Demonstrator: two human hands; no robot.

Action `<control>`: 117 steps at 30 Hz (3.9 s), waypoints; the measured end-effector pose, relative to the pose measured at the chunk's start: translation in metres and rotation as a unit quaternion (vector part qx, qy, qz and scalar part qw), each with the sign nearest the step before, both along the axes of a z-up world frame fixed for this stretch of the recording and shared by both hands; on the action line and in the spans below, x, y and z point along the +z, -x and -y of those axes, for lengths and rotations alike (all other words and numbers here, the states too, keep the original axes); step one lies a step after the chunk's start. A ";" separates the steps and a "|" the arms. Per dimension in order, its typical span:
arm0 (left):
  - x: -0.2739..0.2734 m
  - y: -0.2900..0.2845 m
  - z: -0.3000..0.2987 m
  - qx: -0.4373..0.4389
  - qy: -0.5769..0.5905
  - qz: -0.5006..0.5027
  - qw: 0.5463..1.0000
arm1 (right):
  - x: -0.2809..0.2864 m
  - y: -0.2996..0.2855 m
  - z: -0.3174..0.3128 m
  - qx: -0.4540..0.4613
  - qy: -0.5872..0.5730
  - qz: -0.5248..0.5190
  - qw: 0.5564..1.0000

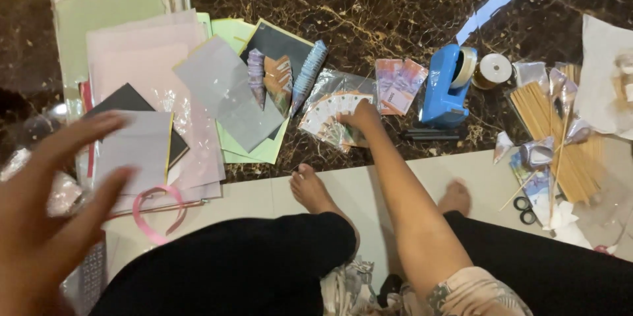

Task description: The person is preparing a money fan by inserting individual currency bills into plastic sleeves and arranging them in a semi-circular pattern.

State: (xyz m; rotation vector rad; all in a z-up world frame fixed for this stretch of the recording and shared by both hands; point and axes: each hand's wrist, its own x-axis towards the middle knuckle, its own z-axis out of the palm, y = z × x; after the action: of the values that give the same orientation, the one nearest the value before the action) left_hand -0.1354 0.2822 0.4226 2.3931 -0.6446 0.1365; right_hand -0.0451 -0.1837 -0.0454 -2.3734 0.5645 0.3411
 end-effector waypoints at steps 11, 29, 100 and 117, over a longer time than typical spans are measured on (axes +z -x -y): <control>-0.058 -0.064 0.137 -0.287 -0.096 0.015 0.953 | 0.048 0.036 0.068 -0.103 0.118 0.253 0.955; -0.198 -0.045 0.201 -0.305 -0.446 -0.145 0.829 | 0.085 0.081 0.078 0.118 0.146 0.145 0.971; -0.381 -0.033 0.275 -0.111 -0.148 -0.105 0.977 | 0.078 -0.032 0.125 -0.004 0.222 0.197 0.955; -0.407 -0.045 0.273 -0.145 -0.125 -0.010 0.981 | 0.141 -0.008 0.138 0.089 0.413 0.414 0.806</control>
State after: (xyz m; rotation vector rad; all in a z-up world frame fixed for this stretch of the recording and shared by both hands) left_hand -0.0902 0.0096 0.0155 2.4990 -1.0456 -0.0980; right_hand -0.0366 -0.3220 0.0960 -3.0193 0.0308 -1.0589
